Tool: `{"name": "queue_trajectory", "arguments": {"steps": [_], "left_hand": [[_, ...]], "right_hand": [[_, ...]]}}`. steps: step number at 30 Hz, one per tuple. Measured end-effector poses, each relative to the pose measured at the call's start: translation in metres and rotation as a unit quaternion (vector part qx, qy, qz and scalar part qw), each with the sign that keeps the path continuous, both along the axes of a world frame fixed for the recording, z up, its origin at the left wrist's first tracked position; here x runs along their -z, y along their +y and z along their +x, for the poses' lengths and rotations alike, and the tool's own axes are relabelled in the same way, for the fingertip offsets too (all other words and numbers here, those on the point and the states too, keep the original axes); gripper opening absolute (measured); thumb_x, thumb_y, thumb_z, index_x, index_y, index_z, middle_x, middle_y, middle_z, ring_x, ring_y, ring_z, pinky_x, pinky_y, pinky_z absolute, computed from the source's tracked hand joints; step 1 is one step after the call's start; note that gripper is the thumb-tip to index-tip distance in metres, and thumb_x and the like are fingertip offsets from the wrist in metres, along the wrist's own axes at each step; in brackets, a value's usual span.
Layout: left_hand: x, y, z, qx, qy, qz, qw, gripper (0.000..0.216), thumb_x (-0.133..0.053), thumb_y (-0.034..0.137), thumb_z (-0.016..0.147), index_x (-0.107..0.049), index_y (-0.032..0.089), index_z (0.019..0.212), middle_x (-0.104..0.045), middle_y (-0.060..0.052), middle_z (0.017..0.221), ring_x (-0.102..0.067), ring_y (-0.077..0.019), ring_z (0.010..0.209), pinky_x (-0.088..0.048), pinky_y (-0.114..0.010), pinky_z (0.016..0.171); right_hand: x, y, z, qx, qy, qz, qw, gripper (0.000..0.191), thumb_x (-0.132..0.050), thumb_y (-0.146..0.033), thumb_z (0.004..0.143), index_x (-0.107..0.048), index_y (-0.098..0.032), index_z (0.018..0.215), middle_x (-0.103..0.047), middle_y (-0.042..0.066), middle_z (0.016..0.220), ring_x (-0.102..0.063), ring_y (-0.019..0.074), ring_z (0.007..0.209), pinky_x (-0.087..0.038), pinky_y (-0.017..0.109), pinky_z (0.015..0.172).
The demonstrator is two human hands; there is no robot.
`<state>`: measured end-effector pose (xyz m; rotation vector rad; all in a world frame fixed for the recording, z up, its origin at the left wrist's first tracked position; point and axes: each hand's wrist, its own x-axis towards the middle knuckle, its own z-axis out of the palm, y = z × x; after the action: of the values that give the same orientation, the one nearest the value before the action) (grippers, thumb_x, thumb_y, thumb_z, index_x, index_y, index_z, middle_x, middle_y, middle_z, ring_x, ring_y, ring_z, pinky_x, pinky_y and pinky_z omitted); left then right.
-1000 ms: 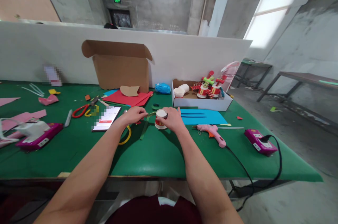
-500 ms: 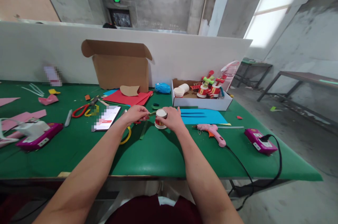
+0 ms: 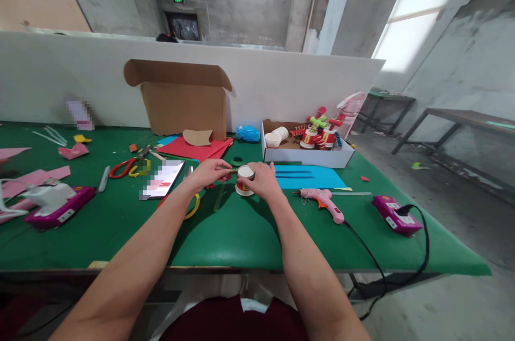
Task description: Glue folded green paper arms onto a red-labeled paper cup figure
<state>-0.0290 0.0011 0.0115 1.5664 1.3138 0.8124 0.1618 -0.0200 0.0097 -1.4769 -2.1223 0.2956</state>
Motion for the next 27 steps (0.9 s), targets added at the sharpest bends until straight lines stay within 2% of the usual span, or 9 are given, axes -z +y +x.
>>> {"name": "queue_trajectory", "arguments": {"steps": [5, 10, 20, 27], "left_hand": [[-0.002, -0.001, -0.001, 0.005, 0.022, 0.004, 1.000, 0.008, -0.061, 0.018, 0.084, -0.063, 0.014, 0.091, -0.071, -0.003, 0.072, -0.066, -0.0115, 0.066, -0.054, -0.024, 0.067], [0.001, 0.001, 0.002, -0.006, 0.022, 0.012, 1.000, 0.002, -0.062, 0.016, 0.082, -0.061, 0.015, 0.082, -0.071, -0.003, 0.069, -0.066, -0.0119, 0.064, -0.053, -0.024, 0.066], [-0.001, -0.004, 0.008, -0.021, 0.016, 0.024, 0.999, 0.012, -0.060, 0.013, 0.082, -0.054, 0.016, 0.072, -0.068, -0.001, 0.063, -0.064, -0.0111, 0.059, -0.051, -0.022, 0.060], [0.001, -0.002, 0.012, -0.041, 0.036, 0.039, 0.998, 0.012, -0.060, 0.017, 0.082, -0.059, 0.016, 0.070, -0.068, -0.001, 0.061, -0.064, -0.0117, 0.060, -0.049, -0.020, 0.059]], "right_hand": [[0.001, 0.001, 0.001, -0.001, -0.002, 0.010, 1.000, 0.033, -0.070, -0.040, 0.075, -0.066, -0.022, 0.102, -0.069, 0.007, 0.111, -0.059, 0.0290, 0.110, -0.022, 0.063, 0.107], [0.002, 0.002, 0.001, -0.004, 0.005, -0.001, 1.000, 0.034, -0.070, -0.041, 0.076, -0.065, -0.022, 0.104, -0.068, 0.009, 0.113, -0.057, 0.0297, 0.112, -0.020, 0.064, 0.107], [0.001, 0.002, 0.001, -0.002, 0.000, -0.004, 1.000, 0.037, -0.070, -0.043, 0.076, -0.065, -0.022, 0.106, -0.067, 0.010, 0.114, -0.057, 0.0301, 0.113, -0.020, 0.063, 0.108], [0.000, 0.001, 0.001, 0.000, -0.010, 0.001, 1.000, 0.035, -0.069, -0.043, 0.076, -0.066, -0.022, 0.103, -0.068, 0.009, 0.111, -0.057, 0.0291, 0.110, -0.022, 0.061, 0.107]]}}
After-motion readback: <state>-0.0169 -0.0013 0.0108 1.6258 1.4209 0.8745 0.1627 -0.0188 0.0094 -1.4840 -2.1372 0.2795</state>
